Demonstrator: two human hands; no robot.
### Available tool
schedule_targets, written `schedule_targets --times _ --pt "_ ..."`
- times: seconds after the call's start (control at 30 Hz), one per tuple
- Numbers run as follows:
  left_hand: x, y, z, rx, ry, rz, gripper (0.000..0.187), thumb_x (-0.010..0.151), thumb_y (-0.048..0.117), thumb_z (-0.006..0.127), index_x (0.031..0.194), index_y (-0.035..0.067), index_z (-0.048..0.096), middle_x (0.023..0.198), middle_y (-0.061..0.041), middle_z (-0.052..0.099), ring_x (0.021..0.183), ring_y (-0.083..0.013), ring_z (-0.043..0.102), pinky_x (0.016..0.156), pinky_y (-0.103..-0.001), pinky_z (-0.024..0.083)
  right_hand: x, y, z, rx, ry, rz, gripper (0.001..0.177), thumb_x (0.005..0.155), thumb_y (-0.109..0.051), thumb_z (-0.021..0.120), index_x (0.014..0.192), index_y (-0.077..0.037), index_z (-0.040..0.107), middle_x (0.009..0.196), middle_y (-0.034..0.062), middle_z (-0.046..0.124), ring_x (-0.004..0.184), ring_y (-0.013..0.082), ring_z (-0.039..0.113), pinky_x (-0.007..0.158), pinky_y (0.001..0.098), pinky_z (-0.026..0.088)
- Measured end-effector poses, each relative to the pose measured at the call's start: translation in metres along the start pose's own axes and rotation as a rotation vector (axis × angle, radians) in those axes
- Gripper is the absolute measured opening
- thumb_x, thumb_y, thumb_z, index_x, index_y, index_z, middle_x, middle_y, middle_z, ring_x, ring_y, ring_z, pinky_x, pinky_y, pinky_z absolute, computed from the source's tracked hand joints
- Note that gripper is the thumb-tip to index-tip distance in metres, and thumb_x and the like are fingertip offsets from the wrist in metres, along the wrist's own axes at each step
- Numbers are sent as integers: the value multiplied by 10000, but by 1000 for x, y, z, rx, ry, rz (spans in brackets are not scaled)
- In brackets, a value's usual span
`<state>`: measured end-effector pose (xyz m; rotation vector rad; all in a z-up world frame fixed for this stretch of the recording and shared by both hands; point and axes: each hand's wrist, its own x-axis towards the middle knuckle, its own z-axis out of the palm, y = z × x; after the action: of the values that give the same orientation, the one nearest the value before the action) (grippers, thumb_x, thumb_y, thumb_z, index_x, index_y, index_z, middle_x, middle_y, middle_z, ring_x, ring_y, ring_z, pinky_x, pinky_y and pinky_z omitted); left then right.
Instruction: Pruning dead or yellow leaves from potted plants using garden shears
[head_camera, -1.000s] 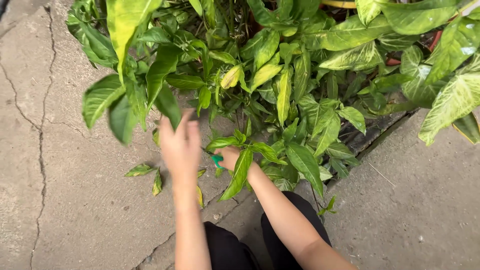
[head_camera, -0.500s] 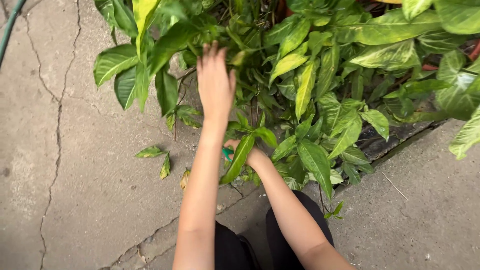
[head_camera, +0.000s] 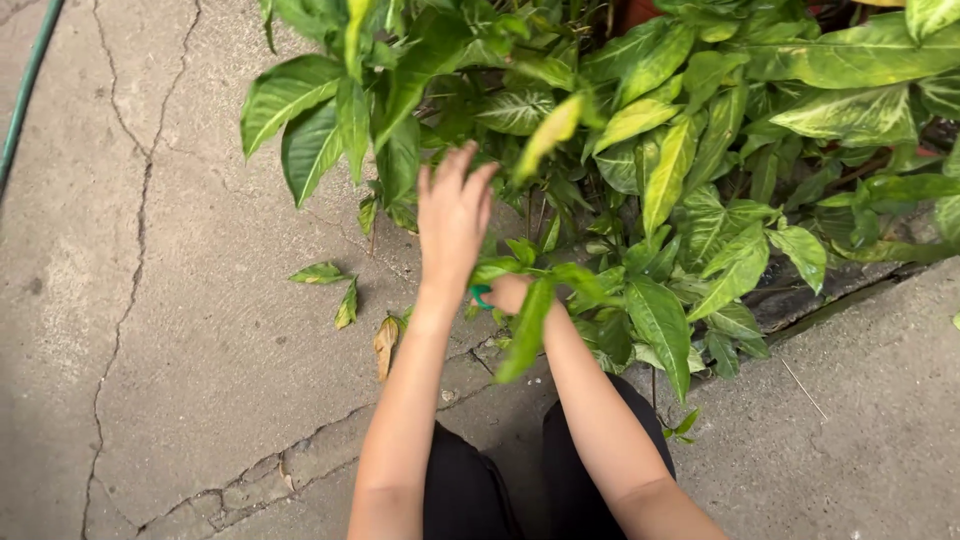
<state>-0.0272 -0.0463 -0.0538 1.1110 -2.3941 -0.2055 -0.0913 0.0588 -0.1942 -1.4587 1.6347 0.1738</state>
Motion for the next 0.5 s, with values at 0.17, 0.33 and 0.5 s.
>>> schedule_targets --times 0.17,0.33,0.5 --pt "-19 22 -23 -93 -18 57 350 861 135 547 1186 266 522 1256 -75 484 1198 -235 433 1018 -483 309 10 -14 -19 -486 281 -326 230 851 -229 515 996 -108 647 933 141 641 931 306 602 848 416 462" --pt "-17 30 -30 -118 -21 75 277 903 258 508 1176 288 544 1226 -12 505 1161 -173 484 1006 -419 341 0 -21 -21 -341 264 -298 249 832 -250 527 995 -107 648 923 136 645 915 310 605 820 420 465" --pt "9 56 -40 -226 4 -17 263 899 263 516 1158 240 547 1156 -10 545 1108 -175 512 932 -423 402 -16 -7 -25 -187 253 -271 269 814 -271 539 994 -105 649 913 131 649 899 313 609 791 425 468"
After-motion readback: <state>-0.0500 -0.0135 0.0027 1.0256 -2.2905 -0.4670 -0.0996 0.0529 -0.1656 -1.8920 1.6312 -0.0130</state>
